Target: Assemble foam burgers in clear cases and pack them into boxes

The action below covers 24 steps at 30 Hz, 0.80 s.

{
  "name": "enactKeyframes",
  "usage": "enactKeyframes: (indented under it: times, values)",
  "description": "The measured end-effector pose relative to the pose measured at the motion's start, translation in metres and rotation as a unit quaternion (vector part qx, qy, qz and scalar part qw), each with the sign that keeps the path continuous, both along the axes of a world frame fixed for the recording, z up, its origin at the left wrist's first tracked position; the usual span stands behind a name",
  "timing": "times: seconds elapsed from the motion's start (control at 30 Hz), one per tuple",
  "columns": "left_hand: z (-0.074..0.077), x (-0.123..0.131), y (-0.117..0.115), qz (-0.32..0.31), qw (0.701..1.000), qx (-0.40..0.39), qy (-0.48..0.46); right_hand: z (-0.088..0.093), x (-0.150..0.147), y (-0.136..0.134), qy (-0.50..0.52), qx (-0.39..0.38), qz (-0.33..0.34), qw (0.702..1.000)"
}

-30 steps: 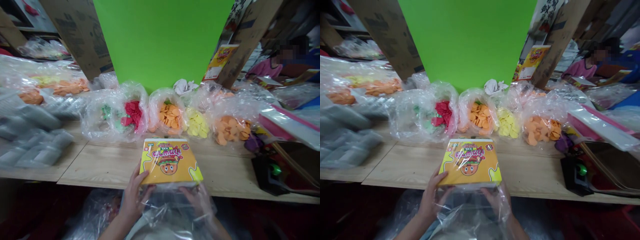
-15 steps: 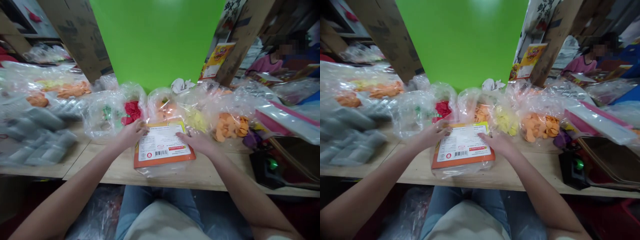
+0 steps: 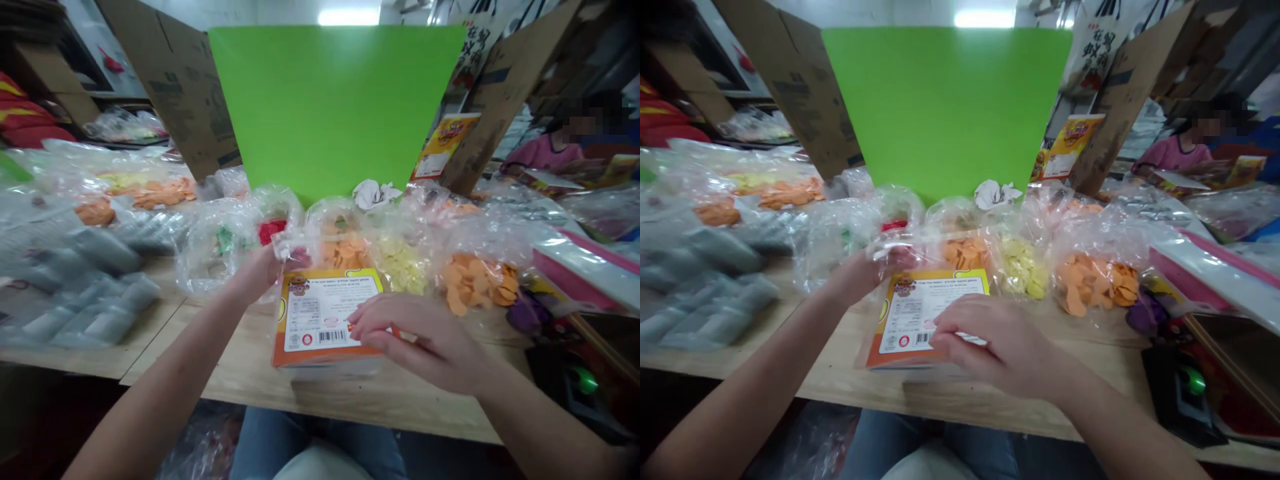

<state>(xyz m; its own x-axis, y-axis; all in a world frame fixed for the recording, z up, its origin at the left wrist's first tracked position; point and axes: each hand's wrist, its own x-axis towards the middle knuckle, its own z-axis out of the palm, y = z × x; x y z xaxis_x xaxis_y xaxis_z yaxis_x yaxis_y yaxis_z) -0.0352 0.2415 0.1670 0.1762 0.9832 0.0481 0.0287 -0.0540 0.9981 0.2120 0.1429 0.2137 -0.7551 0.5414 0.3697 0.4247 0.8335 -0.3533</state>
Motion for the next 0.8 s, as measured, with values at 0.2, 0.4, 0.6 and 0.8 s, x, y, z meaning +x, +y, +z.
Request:
enactKeyframes:
  times: [0.2, 0.4, 0.6, 0.8]
  values:
    - [0.015, -0.014, -0.011, -0.128, 0.981, -0.048, -0.138, 0.014, -0.05, 0.061, -0.035, 0.273, -0.117, 0.954]
    - [0.025, -0.018, -0.04, -0.134, 0.982, 0.128, -0.023, 0.047, -0.088, 0.115, 0.027, 0.166, -0.157, 0.973]
    - [0.037, -0.005, -0.04, 0.149, 0.969, 0.194, -0.033, 0.05, -0.088, 0.106, 0.093, 0.106, -0.184, 0.973]
    - [0.044, -0.002, -0.041, 0.108, 0.979, 0.104, -0.135, 0.036, -0.084, 0.074, 0.079, 0.421, -0.1, 0.898]
